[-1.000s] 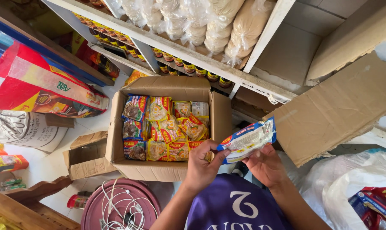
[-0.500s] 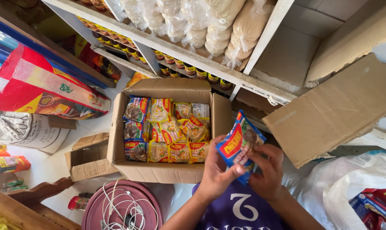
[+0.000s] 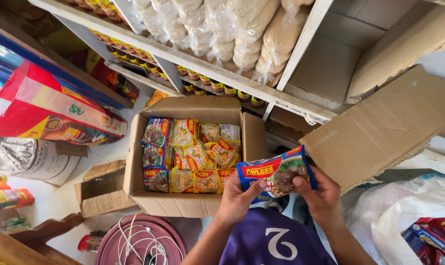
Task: Stocking instant noodles from a cardboard box onto grocery store shelves.
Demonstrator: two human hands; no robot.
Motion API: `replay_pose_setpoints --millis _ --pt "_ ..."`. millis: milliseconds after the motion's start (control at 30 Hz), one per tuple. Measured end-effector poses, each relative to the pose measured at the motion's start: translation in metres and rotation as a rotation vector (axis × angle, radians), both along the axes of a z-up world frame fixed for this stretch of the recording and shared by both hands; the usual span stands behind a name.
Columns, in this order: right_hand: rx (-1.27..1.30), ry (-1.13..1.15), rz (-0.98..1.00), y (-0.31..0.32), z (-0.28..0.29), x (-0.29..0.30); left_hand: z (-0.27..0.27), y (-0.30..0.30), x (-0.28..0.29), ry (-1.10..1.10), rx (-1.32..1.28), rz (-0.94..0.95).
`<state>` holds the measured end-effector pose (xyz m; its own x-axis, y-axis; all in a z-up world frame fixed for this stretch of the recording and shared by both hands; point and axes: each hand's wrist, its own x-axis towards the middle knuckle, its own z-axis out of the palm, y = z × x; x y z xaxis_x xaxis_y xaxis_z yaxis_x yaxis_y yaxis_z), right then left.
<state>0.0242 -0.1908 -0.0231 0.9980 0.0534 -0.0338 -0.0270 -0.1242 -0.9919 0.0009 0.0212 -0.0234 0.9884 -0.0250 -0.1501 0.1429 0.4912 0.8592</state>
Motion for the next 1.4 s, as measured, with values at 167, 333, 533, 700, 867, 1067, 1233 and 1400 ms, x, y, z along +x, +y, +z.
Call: replay_pose_setpoints --millis 167,333,533,700,867,1067,1233,1400 --pt "0.109 0.078 -0.045 -0.005 0.001 -0.001 0.004 -0.006 0.003 0.009 0.038 -0.029" --pt "-0.055 -0.204 -0.065 -0.025 -0.028 0.016 -0.043 -0.015 0.018 0.012 0.071 -0.003" --pt "-0.198 -0.433 -0.128 -0.052 0.018 0.046 0.023 -0.031 0.073 -0.436 0.235 -0.062" --pt "-0.341 -0.489 -0.298 -0.081 0.084 0.072 0.145 -0.042 0.098 -0.574 0.346 -0.136" --pt "-0.476 -0.555 -0.331 -0.100 0.191 0.095 0.275 -0.048 0.102 -0.998 0.714 -0.127" --pt "-0.349 -0.911 -0.189 -0.104 0.322 0.132 0.381 -0.072 0.114 -1.283 0.965 0.117" --pt "-0.339 -0.889 0.202 -0.110 0.429 0.164 0.452 -0.089 0.152 -1.396 1.181 0.246" --pt "-0.420 -0.792 0.096 -0.086 0.477 0.185 0.488 -0.105 0.224 -1.410 1.394 0.580"
